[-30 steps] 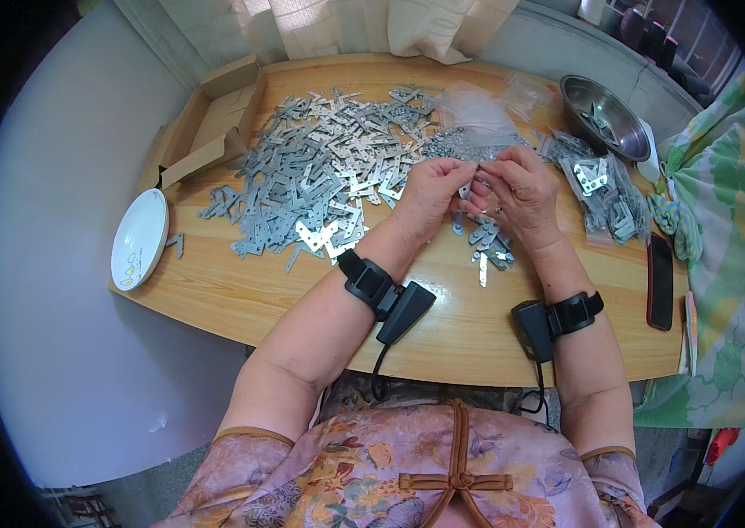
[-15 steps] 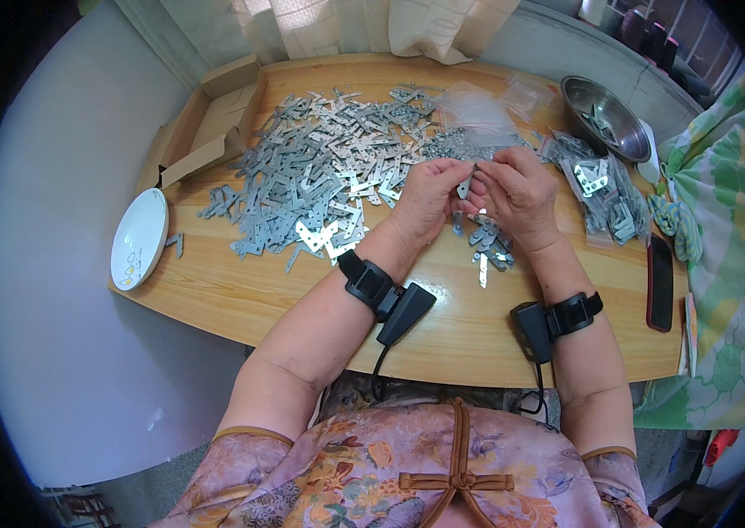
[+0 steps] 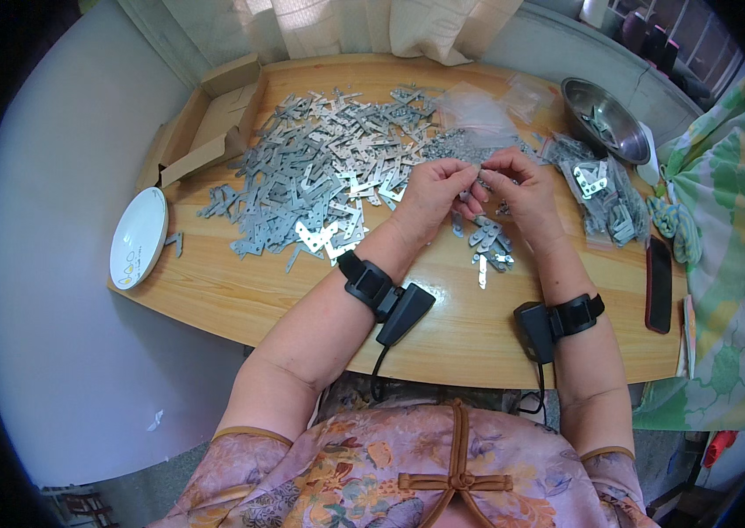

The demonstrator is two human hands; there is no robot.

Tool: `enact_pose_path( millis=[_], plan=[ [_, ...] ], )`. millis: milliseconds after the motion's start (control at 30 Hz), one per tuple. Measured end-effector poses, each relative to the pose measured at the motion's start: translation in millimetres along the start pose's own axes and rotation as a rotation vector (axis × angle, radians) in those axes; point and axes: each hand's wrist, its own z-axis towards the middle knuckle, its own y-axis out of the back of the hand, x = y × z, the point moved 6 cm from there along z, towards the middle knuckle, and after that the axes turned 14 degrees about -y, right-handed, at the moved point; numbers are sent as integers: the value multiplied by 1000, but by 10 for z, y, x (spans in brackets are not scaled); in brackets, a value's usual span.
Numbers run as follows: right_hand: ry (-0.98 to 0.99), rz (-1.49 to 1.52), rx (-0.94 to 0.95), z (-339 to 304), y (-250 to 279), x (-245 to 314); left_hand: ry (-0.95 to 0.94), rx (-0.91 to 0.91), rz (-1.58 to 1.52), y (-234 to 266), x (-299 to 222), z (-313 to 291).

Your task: The person is sorting and counting small metal L-shaped brackets on a desk.

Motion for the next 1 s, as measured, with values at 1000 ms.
enact_pose_path(
  millis=[1000],
  plan=[
    [407, -361, -307, -95, 59, 339, -47, 131, -19, -164, -71, -17]
  ],
)
